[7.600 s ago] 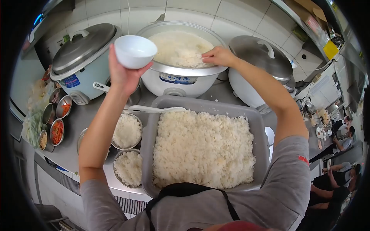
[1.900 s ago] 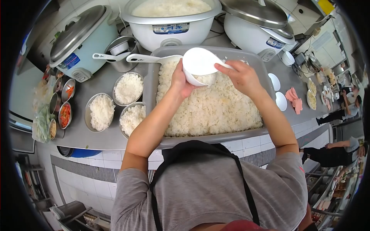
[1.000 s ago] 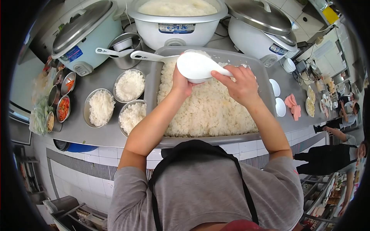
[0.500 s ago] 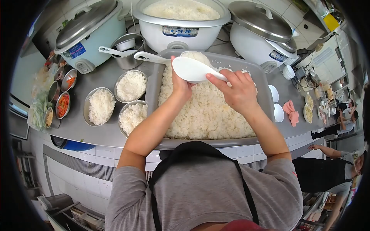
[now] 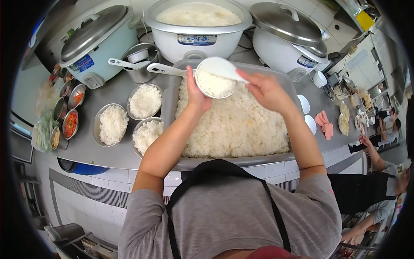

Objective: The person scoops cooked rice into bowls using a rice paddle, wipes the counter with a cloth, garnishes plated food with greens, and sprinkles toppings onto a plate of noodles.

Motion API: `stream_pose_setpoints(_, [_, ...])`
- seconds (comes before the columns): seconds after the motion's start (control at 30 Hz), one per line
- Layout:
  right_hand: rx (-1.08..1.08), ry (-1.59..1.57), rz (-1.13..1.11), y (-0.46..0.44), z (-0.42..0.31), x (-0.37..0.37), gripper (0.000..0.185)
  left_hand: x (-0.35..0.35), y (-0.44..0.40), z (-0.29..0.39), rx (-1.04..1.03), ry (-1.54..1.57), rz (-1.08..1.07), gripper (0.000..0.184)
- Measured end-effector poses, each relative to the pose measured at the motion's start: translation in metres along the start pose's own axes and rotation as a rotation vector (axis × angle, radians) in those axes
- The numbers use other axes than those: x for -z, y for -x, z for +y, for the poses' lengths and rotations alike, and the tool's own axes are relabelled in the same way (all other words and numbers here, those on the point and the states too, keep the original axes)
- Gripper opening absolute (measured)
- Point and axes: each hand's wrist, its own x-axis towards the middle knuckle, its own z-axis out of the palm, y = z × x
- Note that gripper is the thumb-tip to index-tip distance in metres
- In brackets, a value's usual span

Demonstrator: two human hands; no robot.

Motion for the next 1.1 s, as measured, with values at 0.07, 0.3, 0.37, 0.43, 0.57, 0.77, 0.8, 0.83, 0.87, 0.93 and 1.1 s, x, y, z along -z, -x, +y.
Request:
stream_pose_setpoints(0.07, [-0.01, 0.073, -0.111, 0.005, -0.004, -0.002, 0.041, -0.004, 0.001, 0.0, -0.02, -0.021, 0.009, 0.07])
stream_pose_setpoints(0.3, [-0.449, -0.294, 0.194, 0.033, -0.022, -0.06, 0.048, 0.0, 0.001, -0.007, 0.023, 0.093, 0.071, 0.064])
stream_pose_setpoints(0.37, [-0.314, -0.074, 0.195, 0.03, -0.041, -0.066, 0.045, 0.002, 0.003, -0.009, 0.07, 0.073, 0.088, 0.065])
stream_pose_setpoints(0.43, [-0.269, -0.169, 0.259, 0.026, -0.022, -0.066, 0.042, 0.001, 0.005, -0.007, 0.106, 0.049, 0.096, 0.065])
stream_pose_setpoints(0.57, [-0.157, -0.172, 0.319, 0.029, -0.008, -0.039, 0.04, -0.001, 0.004, 0.001, 0.236, -0.022, 0.077, 0.069])
stream_pose_setpoints(0.77, [0.203, 0.471, 0.244, 0.02, 0.02, -0.02, 0.051, 0.005, 0.001, 0.002, 0.38, -0.097, -0.034, 0.069])
stream_pose_setpoints(0.8, [0.198, 0.472, 0.246, 0.022, 0.021, -0.023, 0.051, 0.003, 0.003, 0.002, 0.385, -0.099, -0.036, 0.069])
stream_pose_setpoints(0.83, [0.124, 0.288, 0.195, 0.024, 0.023, -0.03, 0.048, 0.001, 0.005, 0.003, 0.377, -0.106, -0.015, 0.069])
stream_pose_setpoints(0.87, [0.057, 0.106, 0.145, 0.024, 0.024, -0.031, 0.044, -0.001, 0.004, 0.004, 0.363, -0.11, 0.003, 0.068])
stream_pose_setpoints(0.93, [-0.017, -0.03, 0.188, 0.026, 0.025, -0.024, 0.043, -0.002, 0.004, 0.006, 0.336, -0.109, -0.015, 0.067])
stream_pose_setpoints(1.1, [-0.106, -0.102, 0.03, 0.046, 0.018, -0.01, 0.04, 0.011, -0.005, 0.005, 0.193, -0.014, -0.094, 0.067])
